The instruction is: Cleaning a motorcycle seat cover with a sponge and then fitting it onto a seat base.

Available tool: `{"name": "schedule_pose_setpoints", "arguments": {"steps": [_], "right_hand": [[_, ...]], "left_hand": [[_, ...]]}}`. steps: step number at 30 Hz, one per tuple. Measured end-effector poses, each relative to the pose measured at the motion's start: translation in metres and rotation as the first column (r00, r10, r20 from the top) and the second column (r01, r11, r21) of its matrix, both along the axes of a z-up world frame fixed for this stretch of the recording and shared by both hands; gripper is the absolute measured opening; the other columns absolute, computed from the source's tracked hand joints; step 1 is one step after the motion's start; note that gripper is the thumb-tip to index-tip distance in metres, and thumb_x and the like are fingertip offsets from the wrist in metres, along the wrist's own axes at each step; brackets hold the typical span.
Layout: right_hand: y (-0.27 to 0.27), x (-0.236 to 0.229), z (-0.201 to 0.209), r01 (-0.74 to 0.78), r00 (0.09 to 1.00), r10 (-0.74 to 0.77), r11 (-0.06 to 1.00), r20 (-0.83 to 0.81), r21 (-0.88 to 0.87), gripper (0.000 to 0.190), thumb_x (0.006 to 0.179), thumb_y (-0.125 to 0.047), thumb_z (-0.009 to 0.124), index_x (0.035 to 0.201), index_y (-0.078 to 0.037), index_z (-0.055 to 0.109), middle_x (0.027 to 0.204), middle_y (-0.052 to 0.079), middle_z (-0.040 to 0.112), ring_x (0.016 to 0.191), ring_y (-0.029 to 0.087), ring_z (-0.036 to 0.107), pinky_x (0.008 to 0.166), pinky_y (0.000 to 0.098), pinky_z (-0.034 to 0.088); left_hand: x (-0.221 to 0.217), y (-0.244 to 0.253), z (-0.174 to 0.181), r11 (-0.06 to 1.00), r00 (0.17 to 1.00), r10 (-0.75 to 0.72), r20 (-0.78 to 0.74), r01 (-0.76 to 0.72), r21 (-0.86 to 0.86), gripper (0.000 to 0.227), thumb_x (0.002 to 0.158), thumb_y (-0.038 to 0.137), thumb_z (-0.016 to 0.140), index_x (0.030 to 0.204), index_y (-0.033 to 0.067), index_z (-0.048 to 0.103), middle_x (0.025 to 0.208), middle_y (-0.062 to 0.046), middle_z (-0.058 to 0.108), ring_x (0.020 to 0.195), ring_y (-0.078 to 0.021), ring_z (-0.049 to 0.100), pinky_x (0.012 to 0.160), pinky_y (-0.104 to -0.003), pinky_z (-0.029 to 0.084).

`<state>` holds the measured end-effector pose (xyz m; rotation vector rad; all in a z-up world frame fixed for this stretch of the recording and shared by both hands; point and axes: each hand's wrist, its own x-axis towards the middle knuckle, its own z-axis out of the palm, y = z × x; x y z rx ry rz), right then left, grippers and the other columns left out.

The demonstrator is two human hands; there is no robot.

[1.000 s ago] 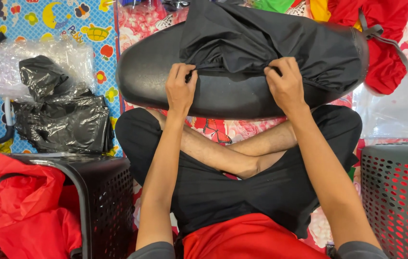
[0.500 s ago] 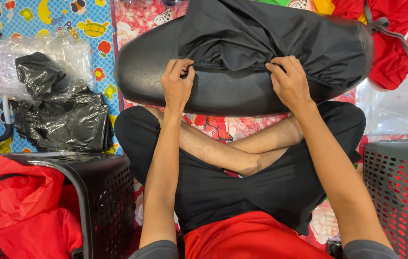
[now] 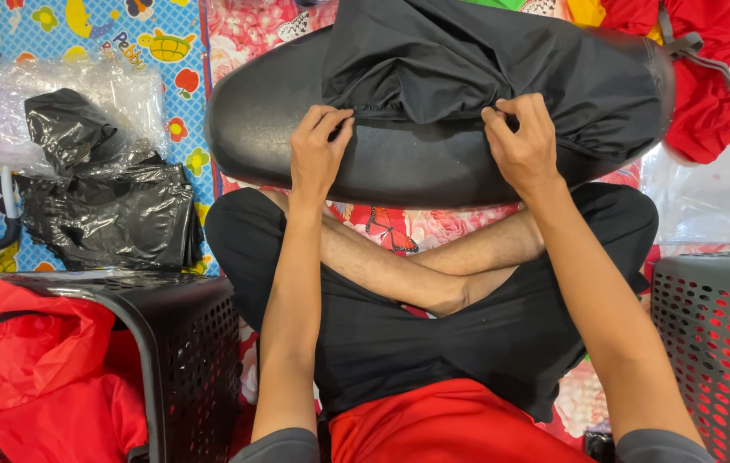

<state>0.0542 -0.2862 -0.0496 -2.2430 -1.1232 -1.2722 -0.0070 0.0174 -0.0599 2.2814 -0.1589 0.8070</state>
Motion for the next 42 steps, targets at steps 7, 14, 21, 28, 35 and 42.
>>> {"name": "schedule_pose_setpoints", "arguments": {"steps": [7,14,21,28,35,42], "right_hand": [[-0.015,0.01,-0.022,-0.035,0.996,0.037,0.999,0.081,-0.021,0.022,0.099,0.007,0.072,0.082,-0.004,0.065,0.088,0.009,0.048,0.072,0.023,0.051,0.061,0.0306,0.048],[0.01,0.004,-0.015,-0.013,0.994,0.019,0.998,0.106,-0.057,0.021,0.101,0.003,0.069,0.082,-0.005,0.065,0.086,0.008,0.052,0.066,0.02,0.048,0.06,0.0305,0.043],[0.005,-0.007,-0.003,-0.056,0.998,0.055,0.992,-0.012,-0.114,0.012,0.101,0.0,0.065,0.09,-0.003,0.068,0.093,0.012,0.058,0.08,0.028,0.055,0.067,0.0362,0.045],[0.003,-0.026,-0.003,-0.017,0.995,0.017,1.0,-0.097,0.002,0.011,0.096,0.009,0.064,0.105,0.007,0.071,0.098,0.019,0.063,0.085,0.034,0.062,0.073,0.039,0.051],[0.008,-0.033,-0.029,0.182,0.98,-0.177,0.982,-0.096,0.045,0.011,0.1,0.0,0.065,0.106,-0.003,0.074,0.1,0.008,0.065,0.092,0.025,0.058,0.083,0.0389,0.041],[0.002,-0.042,-0.031,0.269,0.944,-0.236,0.955,-0.232,0.124,0.009,0.095,-0.002,0.068,0.1,-0.009,0.071,0.1,0.004,0.07,0.093,0.025,0.06,0.082,0.0399,0.04]], "left_hand": [[0.002,0.002,-0.019,0.992,0.988,0.114,0.108,-0.12,0.048,0.013,0.084,-0.001,0.079,0.088,0.0106,0.073,0.076,0.0,0.058,0.066,-0.0155,0.069,0.058,-0.023,0.061],[0.005,-0.002,-0.015,0.996,0.993,0.082,0.083,-0.079,-0.04,0.017,0.084,-0.005,0.078,0.093,0.0096,0.075,0.079,-0.001,0.059,0.07,-0.0186,0.07,0.062,-0.025,0.061],[0.003,0.002,-0.009,0.998,0.999,0.022,0.037,-0.02,-0.061,0.02,0.083,-0.007,0.078,0.095,0.0095,0.075,0.085,-0.001,0.062,0.076,-0.0184,0.071,0.066,-0.025,0.061],[0.004,0.0,-0.001,1.0,1.0,0.017,0.019,-0.017,-0.026,0.022,0.078,-0.002,0.076,0.095,0.0125,0.071,0.085,0.001,0.059,0.071,-0.0187,0.068,0.063,-0.028,0.058],[0.001,-0.075,0.03,0.925,0.94,-0.213,0.266,0.107,0.363,0.027,0.073,0.012,0.071,0.098,0.0215,0.072,0.092,0.001,0.063,0.086,-0.0215,0.064,0.079,-0.038,0.045],[0.016,-0.147,-0.031,0.782,0.951,-0.267,0.158,0.118,0.611,0.042,0.094,0.007,0.053,0.135,0.0059,0.063,0.144,-0.012,0.059,0.134,-0.0267,0.056,0.107,-0.047,0.043]]}}
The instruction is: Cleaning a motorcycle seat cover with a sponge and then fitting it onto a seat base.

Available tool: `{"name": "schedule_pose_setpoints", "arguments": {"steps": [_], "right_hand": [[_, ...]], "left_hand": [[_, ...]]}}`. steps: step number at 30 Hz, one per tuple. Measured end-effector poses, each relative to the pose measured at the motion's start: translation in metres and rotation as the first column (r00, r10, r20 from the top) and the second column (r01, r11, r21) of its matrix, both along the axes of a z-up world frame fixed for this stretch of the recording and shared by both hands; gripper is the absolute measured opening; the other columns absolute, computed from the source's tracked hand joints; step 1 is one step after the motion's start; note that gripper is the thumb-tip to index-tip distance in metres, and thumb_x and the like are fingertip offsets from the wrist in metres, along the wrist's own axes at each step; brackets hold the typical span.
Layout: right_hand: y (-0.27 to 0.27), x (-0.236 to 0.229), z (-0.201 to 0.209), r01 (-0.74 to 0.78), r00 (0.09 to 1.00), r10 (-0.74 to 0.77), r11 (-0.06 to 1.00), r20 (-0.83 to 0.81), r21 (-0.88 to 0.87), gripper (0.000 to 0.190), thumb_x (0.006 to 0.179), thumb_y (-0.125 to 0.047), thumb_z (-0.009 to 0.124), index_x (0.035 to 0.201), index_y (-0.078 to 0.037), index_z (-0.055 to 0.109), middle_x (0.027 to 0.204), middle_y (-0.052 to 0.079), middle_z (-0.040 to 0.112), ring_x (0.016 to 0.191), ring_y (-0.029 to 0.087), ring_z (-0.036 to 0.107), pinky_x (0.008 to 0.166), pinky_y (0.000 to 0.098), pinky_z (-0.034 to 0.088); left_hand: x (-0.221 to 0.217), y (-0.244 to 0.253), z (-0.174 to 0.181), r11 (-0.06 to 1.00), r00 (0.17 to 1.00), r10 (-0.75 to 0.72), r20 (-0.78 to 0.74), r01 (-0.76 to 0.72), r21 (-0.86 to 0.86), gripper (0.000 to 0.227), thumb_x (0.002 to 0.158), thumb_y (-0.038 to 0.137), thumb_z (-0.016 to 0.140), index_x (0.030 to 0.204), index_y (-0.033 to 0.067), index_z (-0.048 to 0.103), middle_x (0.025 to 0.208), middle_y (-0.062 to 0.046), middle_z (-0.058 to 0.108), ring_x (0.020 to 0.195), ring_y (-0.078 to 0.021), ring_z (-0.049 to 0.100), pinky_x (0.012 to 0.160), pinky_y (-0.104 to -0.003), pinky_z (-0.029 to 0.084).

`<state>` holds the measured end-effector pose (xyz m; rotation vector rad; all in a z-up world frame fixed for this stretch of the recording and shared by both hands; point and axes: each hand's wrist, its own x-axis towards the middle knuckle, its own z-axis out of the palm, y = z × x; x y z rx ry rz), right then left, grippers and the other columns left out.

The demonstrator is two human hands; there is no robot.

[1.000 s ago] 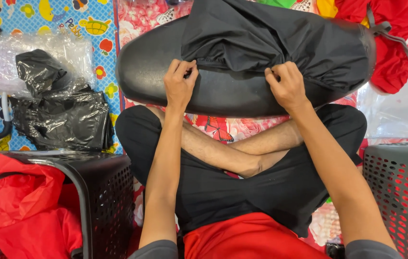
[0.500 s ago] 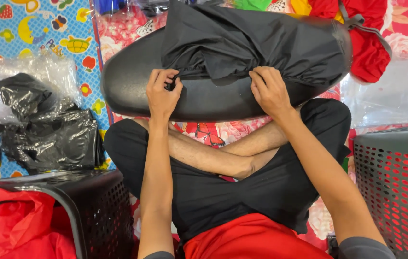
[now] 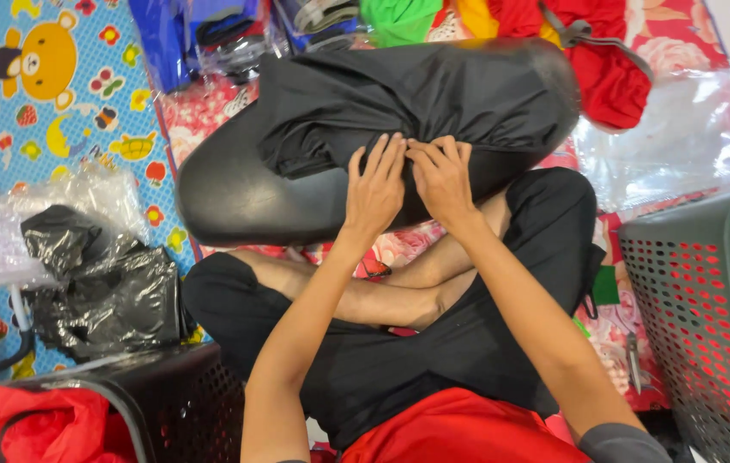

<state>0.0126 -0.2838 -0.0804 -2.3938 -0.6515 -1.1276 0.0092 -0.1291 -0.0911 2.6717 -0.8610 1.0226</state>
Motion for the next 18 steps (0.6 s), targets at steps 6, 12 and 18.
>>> {"name": "schedule_pose_setpoints", "arguments": {"steps": [6,12,18], "right_hand": [[-0.055,-0.032,0.016,0.269,0.962,-0.214,0.853,-0.171,0.448,0.025,0.087,0.006,0.072,0.103,-0.013,0.072,0.111,0.006,0.074,0.099,0.029,0.063,0.089,0.0405,0.047],[-0.144,-0.007,-0.057,0.604,0.724,0.277,0.188,-0.632,0.775,0.088,0.097,-0.01,0.084,0.156,0.001,0.02,0.145,0.03,0.036,0.131,0.041,0.052,0.094,0.0562,0.067],[-0.155,0.003,-0.045,0.637,0.677,0.404,0.095,-0.615,0.765,0.026,0.083,-0.008,0.09,0.096,-0.004,0.068,0.081,0.004,0.059,0.06,0.012,0.063,0.056,0.027,0.061]], "left_hand": [[-0.004,-0.006,-0.007,0.998,0.997,0.066,-0.031,-0.067,-0.022,0.043,0.098,0.006,0.054,0.14,0.0024,0.06,0.144,-0.015,0.06,0.134,-0.0293,0.057,0.114,-0.052,0.04],[0.0,-0.008,-0.017,0.994,0.993,0.112,-0.045,-0.113,-0.011,0.049,0.1,0.012,0.053,0.149,0.0131,0.055,0.147,-0.01,0.058,0.135,-0.0281,0.057,0.116,-0.054,0.04],[-0.004,-0.015,-0.022,0.986,0.987,0.162,0.004,-0.162,-0.029,0.05,0.099,0.014,0.05,0.148,0.0168,0.055,0.146,-0.012,0.057,0.135,-0.0306,0.057,0.116,-0.057,0.039]]}}
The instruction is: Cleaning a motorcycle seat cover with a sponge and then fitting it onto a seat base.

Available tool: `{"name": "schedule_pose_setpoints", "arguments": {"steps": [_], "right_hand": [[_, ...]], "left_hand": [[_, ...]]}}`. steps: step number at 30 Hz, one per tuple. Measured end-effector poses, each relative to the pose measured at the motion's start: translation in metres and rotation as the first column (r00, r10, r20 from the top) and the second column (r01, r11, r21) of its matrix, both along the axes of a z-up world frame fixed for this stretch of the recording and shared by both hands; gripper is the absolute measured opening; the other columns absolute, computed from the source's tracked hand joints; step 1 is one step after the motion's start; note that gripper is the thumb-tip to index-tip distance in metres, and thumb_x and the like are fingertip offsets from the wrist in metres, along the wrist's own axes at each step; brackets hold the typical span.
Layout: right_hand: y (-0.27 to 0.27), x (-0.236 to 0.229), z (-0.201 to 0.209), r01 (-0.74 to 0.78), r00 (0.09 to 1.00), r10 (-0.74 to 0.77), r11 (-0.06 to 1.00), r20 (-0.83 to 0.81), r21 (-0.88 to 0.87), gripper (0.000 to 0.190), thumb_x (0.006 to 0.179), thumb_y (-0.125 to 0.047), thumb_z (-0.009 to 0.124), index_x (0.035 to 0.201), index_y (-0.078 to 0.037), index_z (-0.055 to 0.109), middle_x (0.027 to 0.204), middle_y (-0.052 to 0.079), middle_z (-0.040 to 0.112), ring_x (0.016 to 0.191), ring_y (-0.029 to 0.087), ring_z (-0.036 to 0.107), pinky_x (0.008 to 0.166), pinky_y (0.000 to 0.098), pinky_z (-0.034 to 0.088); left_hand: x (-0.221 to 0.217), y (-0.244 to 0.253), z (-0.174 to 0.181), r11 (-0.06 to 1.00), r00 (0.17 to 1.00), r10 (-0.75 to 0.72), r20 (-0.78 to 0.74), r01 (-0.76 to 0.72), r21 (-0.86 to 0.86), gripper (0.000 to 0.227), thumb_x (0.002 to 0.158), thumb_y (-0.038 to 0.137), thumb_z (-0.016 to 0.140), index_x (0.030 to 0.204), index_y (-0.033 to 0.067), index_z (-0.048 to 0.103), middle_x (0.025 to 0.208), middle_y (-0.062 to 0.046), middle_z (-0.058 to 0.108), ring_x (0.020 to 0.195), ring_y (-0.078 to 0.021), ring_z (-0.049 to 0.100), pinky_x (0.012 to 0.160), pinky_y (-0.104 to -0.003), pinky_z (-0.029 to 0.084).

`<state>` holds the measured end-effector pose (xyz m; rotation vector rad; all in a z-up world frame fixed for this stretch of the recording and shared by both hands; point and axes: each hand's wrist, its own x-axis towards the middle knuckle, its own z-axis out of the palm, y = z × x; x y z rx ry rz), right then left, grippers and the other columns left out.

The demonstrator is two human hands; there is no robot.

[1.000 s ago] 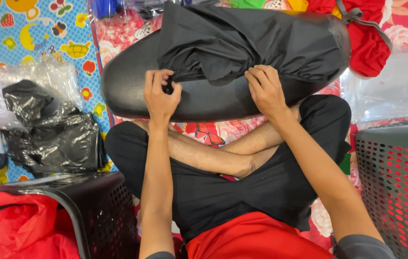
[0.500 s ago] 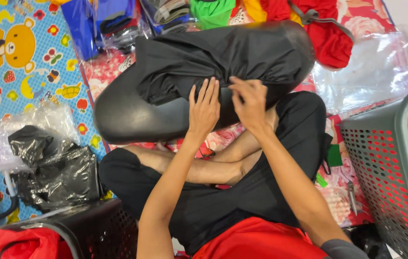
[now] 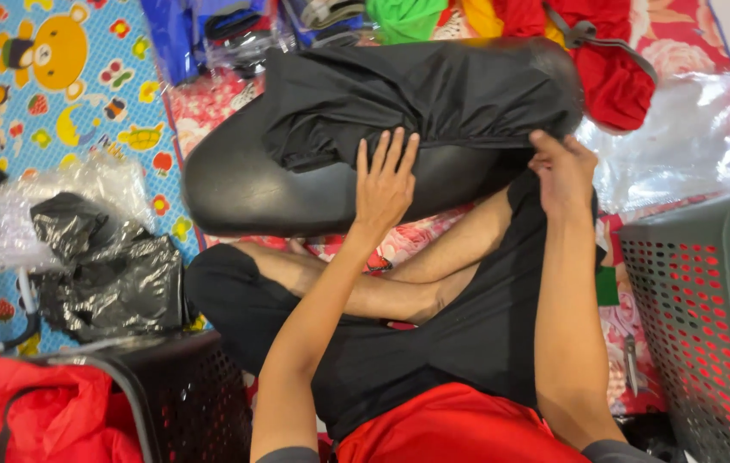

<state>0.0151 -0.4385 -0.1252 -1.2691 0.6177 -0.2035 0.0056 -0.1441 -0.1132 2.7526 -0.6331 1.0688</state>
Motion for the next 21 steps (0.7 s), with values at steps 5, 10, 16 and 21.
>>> {"name": "schedule_pose_setpoints", "arguments": {"steps": [5,10,16,21], "right_hand": [[0.047,0.015,0.068,0.142,0.963,-0.069,0.953,0.261,-0.269,0.019,0.087,-0.011,0.082,0.097,-0.016,0.067,0.092,-0.003,0.059,0.081,0.01,0.06,0.065,0.0239,0.058],[0.153,0.022,0.15,0.153,0.789,0.315,0.731,0.528,-0.665,0.045,0.093,0.002,0.058,0.137,0.0,0.05,0.121,0.015,0.062,0.107,0.027,0.061,0.097,0.0361,0.05],[0.281,0.053,0.105,-0.041,0.592,0.795,0.191,0.13,-0.981,0.03,0.089,0.002,0.061,0.115,-0.006,0.048,0.167,0.017,0.027,0.155,0.048,0.022,0.12,0.0769,0.018],[0.288,0.061,0.07,-0.153,0.468,0.845,-0.21,-0.258,-0.966,0.04,0.088,-0.005,0.077,0.118,-0.021,0.056,0.169,0.012,0.03,0.155,0.044,0.024,0.115,0.0806,0.011]], "left_hand": [[-0.002,-0.008,-0.002,0.998,0.997,0.036,-0.063,-0.04,-0.056,0.051,0.097,0.02,0.051,0.148,0.0145,0.055,0.147,-0.015,0.056,0.138,-0.0342,0.054,0.121,-0.063,0.032],[-0.008,-0.008,0.01,0.966,0.956,-0.066,-0.284,-0.009,-0.257,0.061,0.092,0.016,0.064,0.149,0.0032,0.048,0.155,-0.019,0.046,0.148,-0.0366,0.042,0.126,-0.06,0.028],[-0.024,0.014,0.01,0.973,0.946,-0.155,-0.284,0.096,-0.211,0.043,0.092,0.02,0.062,0.133,0.0079,0.057,0.137,-0.014,0.053,0.138,-0.0313,0.049,0.124,-0.057,0.028],[-0.042,0.046,0.021,0.975,0.938,-0.219,-0.269,0.201,-0.094,0.028,0.092,0.025,0.06,0.114,0.0117,0.068,0.114,-0.01,0.063,0.125,-0.0271,0.057,0.121,-0.054,0.029]]}}
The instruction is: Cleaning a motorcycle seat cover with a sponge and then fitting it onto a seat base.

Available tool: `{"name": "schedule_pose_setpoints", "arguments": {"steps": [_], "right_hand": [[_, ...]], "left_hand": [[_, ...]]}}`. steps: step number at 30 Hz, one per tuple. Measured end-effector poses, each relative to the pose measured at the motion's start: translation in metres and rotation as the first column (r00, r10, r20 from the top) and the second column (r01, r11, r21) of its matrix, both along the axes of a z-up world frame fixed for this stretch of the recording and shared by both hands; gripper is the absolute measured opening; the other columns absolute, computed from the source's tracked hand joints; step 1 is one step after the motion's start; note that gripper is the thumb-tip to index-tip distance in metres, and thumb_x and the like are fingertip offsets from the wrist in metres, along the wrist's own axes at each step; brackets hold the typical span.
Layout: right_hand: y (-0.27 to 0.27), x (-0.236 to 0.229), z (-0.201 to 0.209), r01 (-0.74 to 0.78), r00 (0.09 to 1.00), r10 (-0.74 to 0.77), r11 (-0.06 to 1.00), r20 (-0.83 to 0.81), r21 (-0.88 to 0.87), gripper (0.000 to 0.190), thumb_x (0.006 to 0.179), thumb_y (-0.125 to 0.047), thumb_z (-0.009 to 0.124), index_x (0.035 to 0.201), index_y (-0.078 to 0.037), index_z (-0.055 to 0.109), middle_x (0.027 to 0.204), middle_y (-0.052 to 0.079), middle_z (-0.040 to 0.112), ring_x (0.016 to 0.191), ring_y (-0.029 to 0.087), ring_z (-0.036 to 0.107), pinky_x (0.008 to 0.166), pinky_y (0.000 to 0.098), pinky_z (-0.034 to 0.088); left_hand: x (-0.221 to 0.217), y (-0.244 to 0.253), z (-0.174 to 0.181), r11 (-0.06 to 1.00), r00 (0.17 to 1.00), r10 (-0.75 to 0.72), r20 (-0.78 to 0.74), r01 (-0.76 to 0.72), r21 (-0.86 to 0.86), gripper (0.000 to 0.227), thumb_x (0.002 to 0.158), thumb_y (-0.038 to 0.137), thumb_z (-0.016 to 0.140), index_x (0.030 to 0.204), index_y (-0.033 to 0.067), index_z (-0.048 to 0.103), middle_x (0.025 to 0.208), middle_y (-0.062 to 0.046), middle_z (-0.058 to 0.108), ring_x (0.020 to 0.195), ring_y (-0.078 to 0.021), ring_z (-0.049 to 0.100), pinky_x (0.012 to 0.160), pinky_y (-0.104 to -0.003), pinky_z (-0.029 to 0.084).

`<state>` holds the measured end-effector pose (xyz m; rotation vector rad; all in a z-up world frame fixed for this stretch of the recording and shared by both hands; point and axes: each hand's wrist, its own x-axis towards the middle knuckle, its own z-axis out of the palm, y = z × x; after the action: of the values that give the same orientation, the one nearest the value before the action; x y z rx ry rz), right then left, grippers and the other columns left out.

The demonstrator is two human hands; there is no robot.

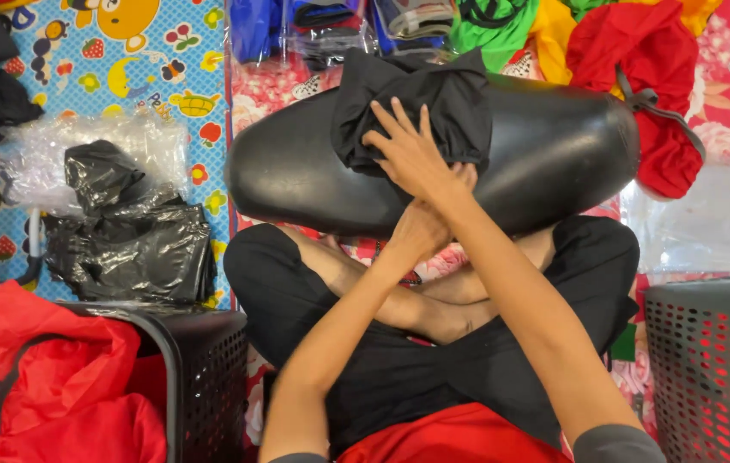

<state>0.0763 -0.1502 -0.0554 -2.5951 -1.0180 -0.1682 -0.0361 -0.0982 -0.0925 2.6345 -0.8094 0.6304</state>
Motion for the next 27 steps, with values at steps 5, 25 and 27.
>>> {"name": "schedule_pose_setpoints", "arguments": {"steps": [5,25,27], "right_hand": [[-0.026,0.001,-0.009,-0.079,0.988,0.064,0.992,0.142,0.098,0.041,0.095,-0.025,0.076,0.135,-0.032,0.068,0.166,0.006,0.04,0.152,0.038,0.035,0.118,0.0678,0.024],[-0.104,-0.048,0.011,-0.05,0.832,-0.127,0.952,0.54,0.301,0.017,0.093,0.005,0.077,0.106,-0.002,0.068,0.107,0.011,0.065,0.105,0.03,0.066,0.099,0.046,0.053],[-0.104,-0.046,0.008,-0.108,0.802,-0.107,0.942,0.588,0.319,0.014,0.093,0.012,0.071,0.102,0.002,0.068,0.106,0.013,0.069,0.103,0.031,0.07,0.098,0.0441,0.059]], "left_hand": [[-0.011,0.05,0.036,0.877,0.966,0.257,-0.03,-0.246,-0.413,0.007,0.086,0.031,0.068,0.08,0.026,0.066,0.071,0.009,0.063,0.069,-0.0146,0.067,0.072,-0.031,0.055],[0.04,0.083,0.011,0.1,0.833,0.037,-0.552,-0.552,-0.828,0.028,0.094,0.021,0.072,0.073,0.0119,0.056,0.074,-0.011,0.076,0.059,-0.0148,0.072,0.062,-0.025,0.054],[0.039,0.086,0.013,0.112,0.829,0.092,-0.551,-0.558,-0.822,0.028,0.092,0.017,0.072,0.072,0.0132,0.054,0.071,-0.009,0.076,0.059,-0.0133,0.072,0.062,-0.024,0.052]]}}
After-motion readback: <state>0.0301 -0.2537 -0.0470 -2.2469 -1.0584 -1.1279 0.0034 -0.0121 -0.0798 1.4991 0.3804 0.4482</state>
